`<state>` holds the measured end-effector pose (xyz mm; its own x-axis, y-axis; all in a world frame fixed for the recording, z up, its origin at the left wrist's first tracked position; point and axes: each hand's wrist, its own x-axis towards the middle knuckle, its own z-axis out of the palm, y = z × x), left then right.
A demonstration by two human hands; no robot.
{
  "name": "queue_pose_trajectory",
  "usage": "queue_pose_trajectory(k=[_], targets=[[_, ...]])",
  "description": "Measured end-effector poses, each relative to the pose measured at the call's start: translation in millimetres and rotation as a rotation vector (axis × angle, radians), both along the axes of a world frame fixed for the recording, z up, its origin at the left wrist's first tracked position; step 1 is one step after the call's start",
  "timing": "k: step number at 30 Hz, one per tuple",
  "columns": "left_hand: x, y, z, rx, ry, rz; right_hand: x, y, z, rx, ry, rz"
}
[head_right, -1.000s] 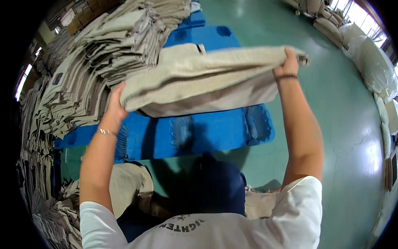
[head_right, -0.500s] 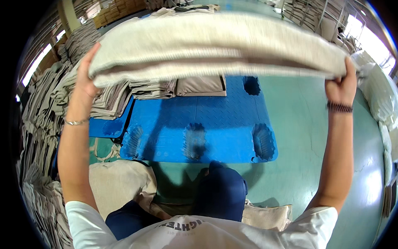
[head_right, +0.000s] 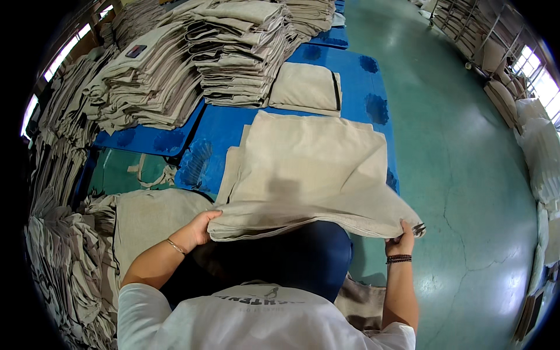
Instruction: The person attaches a zipper slider to a fabric pillowcase, pulls the zipper closed, trims threads with scissors, and folds the pillowcase.
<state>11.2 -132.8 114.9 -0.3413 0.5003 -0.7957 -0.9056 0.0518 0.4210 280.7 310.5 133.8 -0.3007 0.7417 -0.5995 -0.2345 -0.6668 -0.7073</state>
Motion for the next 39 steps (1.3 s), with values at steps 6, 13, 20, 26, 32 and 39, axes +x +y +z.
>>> queue_pose_trajectory(k=[6, 13, 20, 26, 32, 39], targets=[[-1, 13, 26, 0.025, -0.031, 0.039, -4, 0, 26, -0.016, 0.057, -0.032], [-82, 27, 54, 0.252, 0.072, 0.246, -76, 2, 70, 0.128, 0.318, 0.018], [-60, 26, 49, 0.174, 0.098, 0.13, -14, -33, 53, 0.046, 0.162, -0.066], [-21, 15, 62, 0.097, -0.039, 0.034, 23, -56, 50, -0.07, 0.069, -0.253], [-42, 26, 55, 0.242, -0.005, 0.166, 12, -54, 61, -0.038, 0.166, -0.185], [-137, 90, 51, 0.177, 0.166, 0.452, -83, -7, 77, 0.018, 0.432, 0.05]])
